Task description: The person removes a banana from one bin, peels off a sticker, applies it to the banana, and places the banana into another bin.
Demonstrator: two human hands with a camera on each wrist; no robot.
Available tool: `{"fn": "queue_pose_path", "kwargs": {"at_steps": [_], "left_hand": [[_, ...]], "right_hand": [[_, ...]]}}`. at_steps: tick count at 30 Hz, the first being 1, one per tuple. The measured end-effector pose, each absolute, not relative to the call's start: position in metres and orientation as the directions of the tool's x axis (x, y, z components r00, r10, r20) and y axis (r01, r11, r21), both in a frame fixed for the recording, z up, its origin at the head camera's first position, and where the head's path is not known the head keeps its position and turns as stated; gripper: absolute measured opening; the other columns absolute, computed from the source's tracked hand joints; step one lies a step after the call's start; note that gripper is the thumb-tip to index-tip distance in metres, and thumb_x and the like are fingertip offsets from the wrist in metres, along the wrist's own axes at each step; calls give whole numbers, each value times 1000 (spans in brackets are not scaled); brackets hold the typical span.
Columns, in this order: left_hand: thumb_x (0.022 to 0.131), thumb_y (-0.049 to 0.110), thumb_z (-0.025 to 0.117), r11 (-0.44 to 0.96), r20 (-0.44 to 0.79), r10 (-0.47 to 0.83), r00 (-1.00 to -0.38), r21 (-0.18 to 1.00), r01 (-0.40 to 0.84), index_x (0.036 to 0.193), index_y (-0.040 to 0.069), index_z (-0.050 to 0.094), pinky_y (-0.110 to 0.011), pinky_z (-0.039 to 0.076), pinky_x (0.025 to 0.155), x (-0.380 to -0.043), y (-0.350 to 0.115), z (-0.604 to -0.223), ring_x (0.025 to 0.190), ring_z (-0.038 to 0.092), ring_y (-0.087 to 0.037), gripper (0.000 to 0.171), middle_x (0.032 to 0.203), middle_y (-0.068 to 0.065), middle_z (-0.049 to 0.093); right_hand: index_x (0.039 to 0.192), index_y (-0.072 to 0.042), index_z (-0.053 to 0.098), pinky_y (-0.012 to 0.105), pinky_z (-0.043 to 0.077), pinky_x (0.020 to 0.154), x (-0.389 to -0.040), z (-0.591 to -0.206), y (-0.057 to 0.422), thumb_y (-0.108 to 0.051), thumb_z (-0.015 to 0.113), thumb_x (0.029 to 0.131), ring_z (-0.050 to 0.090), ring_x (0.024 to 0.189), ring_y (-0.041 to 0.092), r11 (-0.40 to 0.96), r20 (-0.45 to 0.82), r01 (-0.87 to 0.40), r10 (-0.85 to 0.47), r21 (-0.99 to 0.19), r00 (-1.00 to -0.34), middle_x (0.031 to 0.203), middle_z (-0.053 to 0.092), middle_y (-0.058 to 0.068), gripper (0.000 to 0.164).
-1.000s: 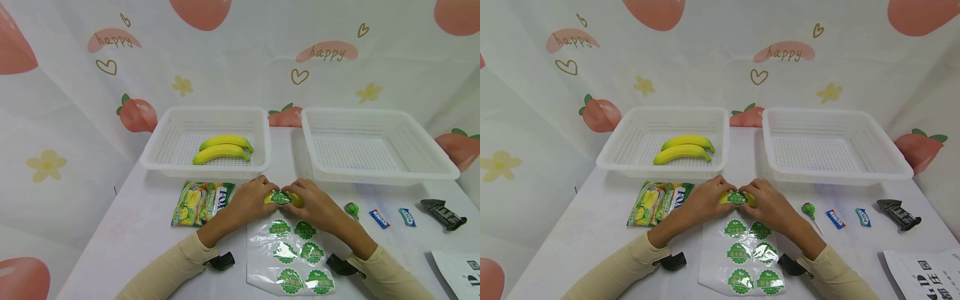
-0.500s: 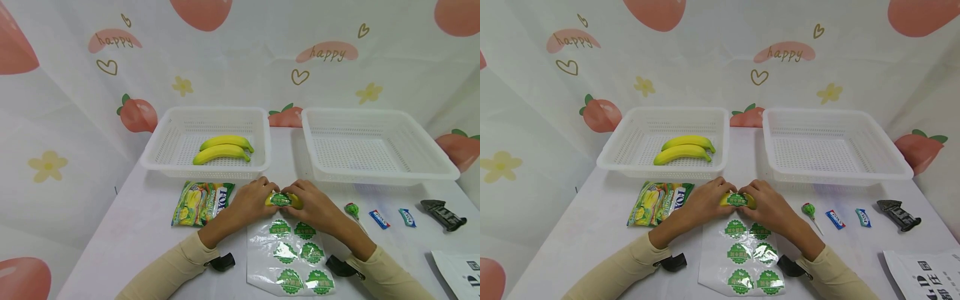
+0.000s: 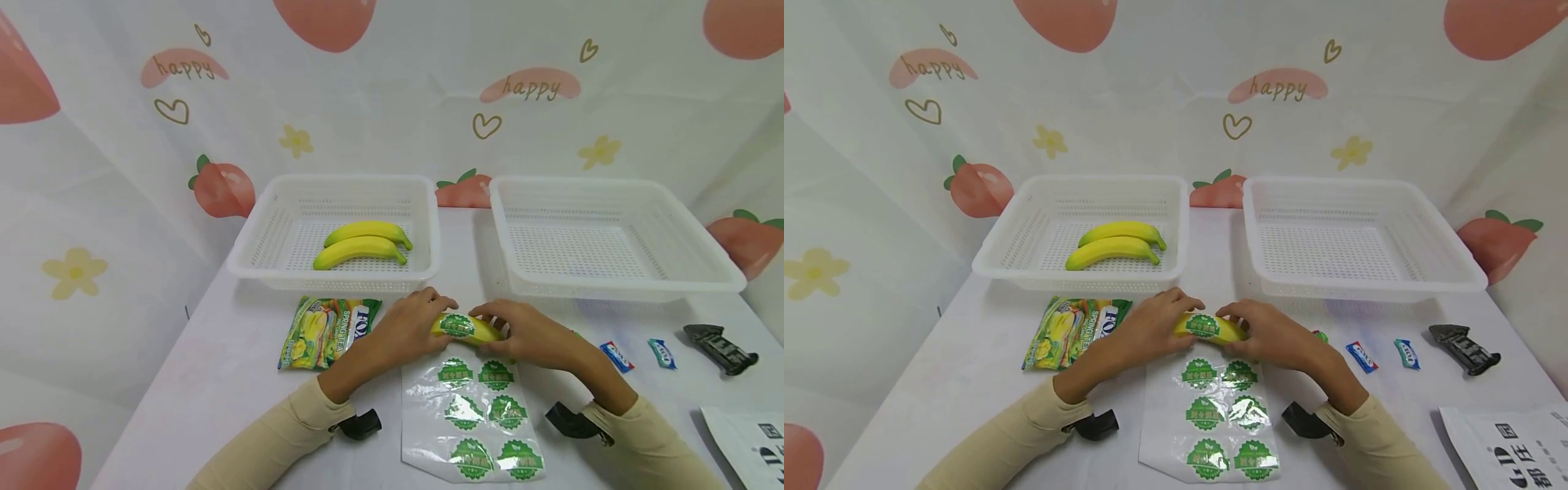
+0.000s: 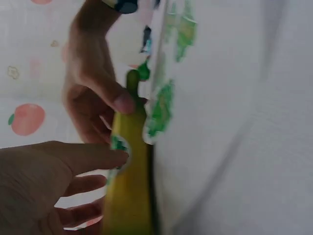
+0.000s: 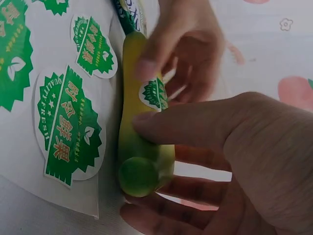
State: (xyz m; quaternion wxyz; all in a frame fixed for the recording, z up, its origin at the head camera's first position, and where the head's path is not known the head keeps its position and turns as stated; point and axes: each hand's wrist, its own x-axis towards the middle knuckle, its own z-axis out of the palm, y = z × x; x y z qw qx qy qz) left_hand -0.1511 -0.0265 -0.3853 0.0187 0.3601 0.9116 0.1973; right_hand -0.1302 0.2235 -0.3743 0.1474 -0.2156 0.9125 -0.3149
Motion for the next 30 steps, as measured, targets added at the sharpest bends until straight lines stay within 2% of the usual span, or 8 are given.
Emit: {"fn": "queue_pose_path", "kwargs": {"at_steps": [3, 6, 9, 13, 21, 25, 30], "left_hand": [[101, 33, 75, 591, 118, 683, -720, 489, 641, 146, 15, 61, -32, 54, 94, -152, -22, -375, 113, 63, -20, 50, 131, -8, 64], [105, 29, 70, 481, 154, 699, -698, 621, 619, 149, 11, 59, -30, 55, 97, -152, -14, -367, 121, 65, -24, 49, 136, -11, 63], [106, 27, 67, 398, 191, 705, -683, 690, 604, 151, 10, 56, -26, 54, 98, -155, -3, -361, 124, 66, -25, 49, 139, -10, 61], [107, 26, 66, 343, 197, 685, -701, 762, 549, 153, 12, 54, -22, 54, 98, -166, 12, -358, 124, 66, -23, 50, 140, -9, 60], [107, 32, 64, 342, 128, 687, -716, 811, 474, 160, 17, 48, -29, 55, 99, -191, 30, -360, 133, 63, -28, 57, 156, -5, 53], [108, 32, 63, 346, 110, 687, -718, 819, 457, 161, 19, 47, -32, 56, 100, -197, 34, -360, 132, 64, -25, 56, 161, -3, 50], [108, 30, 64, 339, 113, 680, -725, 828, 447, 160, 19, 49, -29, 55, 101, -199, 37, -360, 128, 65, -19, 55, 160, 1, 52]], "right_hand": [[135, -5, 67, 36, 57, 80, -131, -375, 225, -29, 85, 90, 65, 102, 20, 702, -139, -292, -488, -649, -862, 116, 70, 4, 54], [133, -5, 67, 38, 57, 82, -132, -376, 226, -27, 86, 90, 65, 101, 20, 700, -135, -301, -495, -648, -858, 114, 70, 3, 51], [129, -5, 67, 37, 57, 82, -133, -376, 225, -25, 87, 90, 65, 98, 19, 704, -143, -293, -489, -646, -861, 111, 71, 2, 48], [124, -4, 65, 34, 57, 81, -134, -375, 224, -24, 87, 89, 66, 94, 18, 711, -153, -280, -479, -646, -864, 108, 70, 3, 46], [133, -2, 65, 41, 57, 87, -134, -373, 225, -24, 86, 91, 66, 100, 17, 705, -137, -325, -514, -631, -847, 118, 72, 5, 52], [133, -4, 67, 40, 56, 87, -133, -365, 229, -25, 85, 91, 65, 102, 18, 721, -146, -335, -516, -607, -844, 118, 71, 2, 50], [133, -8, 68, 32, 59, 73, -128, -348, 243, -15, 85, 91, 65, 101, 21, 731, -182, -283, -486, -621, -855, 117, 71, 4, 46]]}}
